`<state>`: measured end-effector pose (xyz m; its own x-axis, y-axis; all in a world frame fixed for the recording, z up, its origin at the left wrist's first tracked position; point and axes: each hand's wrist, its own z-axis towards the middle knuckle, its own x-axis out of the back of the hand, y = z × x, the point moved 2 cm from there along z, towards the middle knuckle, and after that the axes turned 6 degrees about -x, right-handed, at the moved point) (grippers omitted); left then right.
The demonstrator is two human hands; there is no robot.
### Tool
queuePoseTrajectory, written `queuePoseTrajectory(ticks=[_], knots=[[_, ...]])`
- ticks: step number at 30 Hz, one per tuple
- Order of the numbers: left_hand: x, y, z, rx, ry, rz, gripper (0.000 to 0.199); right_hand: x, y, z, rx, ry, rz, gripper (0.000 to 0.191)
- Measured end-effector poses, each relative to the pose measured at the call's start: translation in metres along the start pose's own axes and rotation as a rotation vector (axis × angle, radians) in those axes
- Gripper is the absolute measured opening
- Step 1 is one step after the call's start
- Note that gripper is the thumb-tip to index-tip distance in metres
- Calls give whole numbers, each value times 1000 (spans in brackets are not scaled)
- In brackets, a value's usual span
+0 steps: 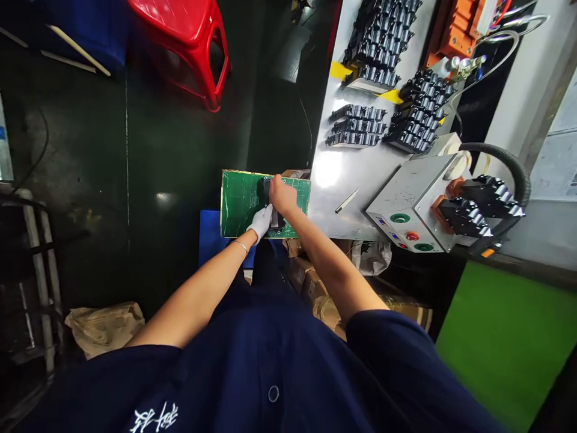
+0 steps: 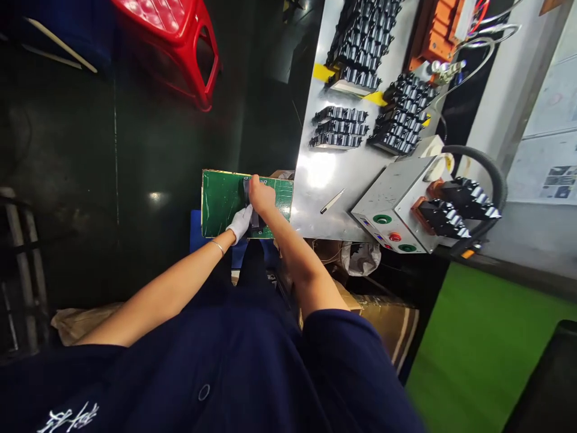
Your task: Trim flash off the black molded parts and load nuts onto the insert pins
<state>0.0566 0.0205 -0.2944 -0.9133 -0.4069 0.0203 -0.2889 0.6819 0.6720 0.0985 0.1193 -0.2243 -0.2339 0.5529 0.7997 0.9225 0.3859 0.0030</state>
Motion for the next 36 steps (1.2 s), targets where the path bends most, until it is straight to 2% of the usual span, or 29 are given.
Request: queuePoseTrajectory(ticks=[6,10,12,18,20,25,27,32,34,36], knots=[[1,1,1,-4,10,45,41,-17,9,-28,18,-76,-13,40],[2,0,3,-9,-6,55,38,-2,1,2,2,-5,4,43],[3,1,3,-13,-23,62,37,-1,1,3,9,6,7,44],[5,3,1,-41,-38,75,37,-46,21,-71,38,-108,-13,38],[5,2,3,-30,-28,85,37,-50,20,-67,35,-101,-11,41],[4,0,9,-1,12,109,39,-37,6,-16,33,-24,24,46],[4,1,7,-8,16,113,42,-40,10,-20,24,-18,42,48],[4,2,-1,-32,-2,100,47,-64,29,-78,29,-124,41,58],[3,0,-1,-26,-5,84,46,-60,27,-76,28,-123,40,58],[2,-2,1,-13,4,61,45,-40,19,-49,2,-71,44,54]])
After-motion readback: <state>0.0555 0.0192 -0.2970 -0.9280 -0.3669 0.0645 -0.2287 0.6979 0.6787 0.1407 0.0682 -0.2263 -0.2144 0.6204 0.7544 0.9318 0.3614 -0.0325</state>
